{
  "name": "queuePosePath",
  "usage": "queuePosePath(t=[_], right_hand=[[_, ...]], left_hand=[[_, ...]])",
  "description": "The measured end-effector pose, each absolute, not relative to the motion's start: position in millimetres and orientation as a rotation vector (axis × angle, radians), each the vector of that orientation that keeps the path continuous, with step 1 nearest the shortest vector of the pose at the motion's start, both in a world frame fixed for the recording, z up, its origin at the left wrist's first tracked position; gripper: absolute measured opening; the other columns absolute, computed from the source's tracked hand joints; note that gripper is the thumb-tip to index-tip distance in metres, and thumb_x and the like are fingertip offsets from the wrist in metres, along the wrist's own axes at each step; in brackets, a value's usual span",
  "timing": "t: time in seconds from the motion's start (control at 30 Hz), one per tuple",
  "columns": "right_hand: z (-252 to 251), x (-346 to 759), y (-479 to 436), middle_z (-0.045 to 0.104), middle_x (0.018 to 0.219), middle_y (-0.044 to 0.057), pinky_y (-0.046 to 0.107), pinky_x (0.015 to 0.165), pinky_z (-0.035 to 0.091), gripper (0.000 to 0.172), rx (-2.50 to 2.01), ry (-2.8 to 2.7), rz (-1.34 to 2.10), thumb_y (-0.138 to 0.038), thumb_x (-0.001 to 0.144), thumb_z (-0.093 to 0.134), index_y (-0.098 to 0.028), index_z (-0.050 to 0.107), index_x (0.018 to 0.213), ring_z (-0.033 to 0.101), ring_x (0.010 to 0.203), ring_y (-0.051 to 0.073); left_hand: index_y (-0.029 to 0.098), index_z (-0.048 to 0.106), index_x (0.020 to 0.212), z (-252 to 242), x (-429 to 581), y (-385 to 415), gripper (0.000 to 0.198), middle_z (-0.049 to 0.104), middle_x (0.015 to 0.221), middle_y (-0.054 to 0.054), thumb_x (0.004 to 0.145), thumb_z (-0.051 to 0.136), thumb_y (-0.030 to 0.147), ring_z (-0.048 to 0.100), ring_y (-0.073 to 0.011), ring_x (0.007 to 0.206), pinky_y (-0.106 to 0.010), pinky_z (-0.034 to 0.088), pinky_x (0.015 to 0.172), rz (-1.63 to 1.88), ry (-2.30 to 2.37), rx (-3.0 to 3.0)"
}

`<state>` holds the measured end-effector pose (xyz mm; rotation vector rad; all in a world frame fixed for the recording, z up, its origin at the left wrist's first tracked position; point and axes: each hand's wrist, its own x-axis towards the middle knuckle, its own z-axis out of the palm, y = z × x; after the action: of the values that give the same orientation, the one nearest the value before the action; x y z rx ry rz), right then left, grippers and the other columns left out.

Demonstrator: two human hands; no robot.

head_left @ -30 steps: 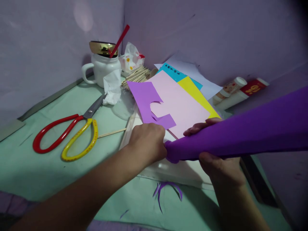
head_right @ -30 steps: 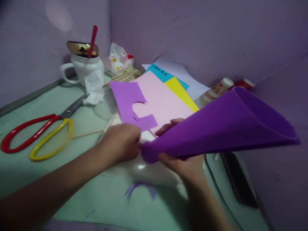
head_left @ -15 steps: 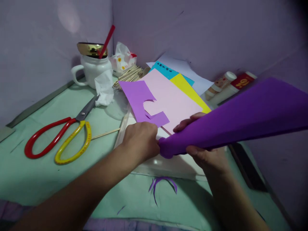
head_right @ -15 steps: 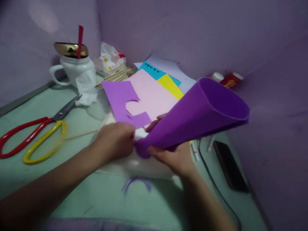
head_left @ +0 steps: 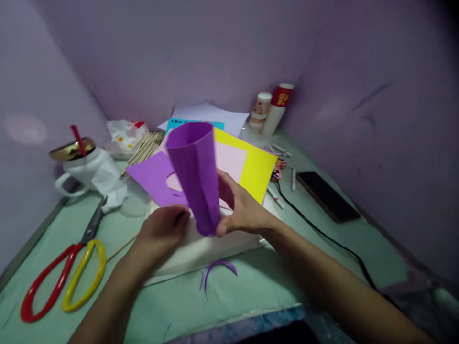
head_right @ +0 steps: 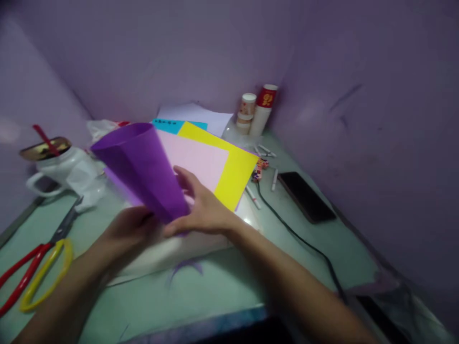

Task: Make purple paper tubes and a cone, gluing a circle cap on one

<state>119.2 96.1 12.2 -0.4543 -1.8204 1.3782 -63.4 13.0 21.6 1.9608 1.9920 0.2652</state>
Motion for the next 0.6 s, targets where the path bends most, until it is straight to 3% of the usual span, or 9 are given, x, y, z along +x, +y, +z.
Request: queuePosePath(t=[0.1,0.17,0.3,0.47,0.53,0.6], right_hand=[[18,140,102,0.057,0.126,0.01,0.048,0.095,0.046,0.081,-0.436,-1.656,1.463,-0.056,0.056,0.077,-0.027,0.048,0.125,0.055,0.116,0.026],[22,155,102,0.06,0.12,0.01,0.045,0.094,0.047,0.059,-0.47,-1.548,1.507,-0.045,0.07,0.072,-0.025,0.051,0.121,0.058,0.111,0.023],[19,173,99,0.063,0.103,0.007,0.038,0.091,0.047,0.033,-0.574,-1.343,1.512,-0.022,0.077,0.063,-0.019,0.053,0.108,0.061,0.096,0.016],[13,175,98,0.063,0.09,0.003,0.034,0.084,0.048,0.025,-0.67,-1.243,1.604,-0.009,0.078,0.054,-0.018,0.054,0.101,0.061,0.087,0.013],[13,173,94,0.063,0.088,0.004,0.034,0.082,0.048,0.024,-0.719,-1.251,1.638,-0.005,0.078,0.051,-0.017,0.054,0.099,0.06,0.084,0.013],[11,171,90,0.063,0.089,0.005,0.034,0.082,0.048,0.025,-0.765,-1.266,1.642,-0.003,0.079,0.05,-0.016,0.055,0.099,0.06,0.085,0.014]], left_hand=[[0.021,0.056,0.087,32,-69,11,0.024,0.064,0.072,-0.001,0.085,0.033,0.028,0.059,-0.0151,0.065,-0.025,0.046,0.06,0.455,2.058,1.835],[0.023,0.051,0.088,38,-71,4,0.017,0.056,0.068,0.002,0.08,0.042,0.035,0.055,-0.0154,0.06,-0.026,0.045,0.055,0.674,2.103,1.708],[0.025,0.052,0.088,41,-68,-12,0.046,0.059,0.076,-0.002,0.062,0.06,0.062,0.059,-0.0233,0.065,-0.034,0.047,0.054,0.819,2.213,1.741],[0.023,0.063,0.094,16,-51,-6,0.056,0.065,0.09,-0.012,0.059,0.063,0.066,0.059,-0.0423,0.093,-0.06,0.045,0.078,0.595,2.123,2.246],[0.021,0.065,0.092,4,-39,1,0.055,0.066,0.086,-0.012,0.057,0.067,0.064,0.058,-0.045,0.095,-0.063,0.043,0.079,0.651,2.192,2.206],[0.021,0.066,0.087,-3,-27,4,0.046,0.066,0.08,-0.01,0.059,0.069,0.058,0.06,-0.0412,0.091,-0.059,0.046,0.08,0.858,2.246,1.963]])
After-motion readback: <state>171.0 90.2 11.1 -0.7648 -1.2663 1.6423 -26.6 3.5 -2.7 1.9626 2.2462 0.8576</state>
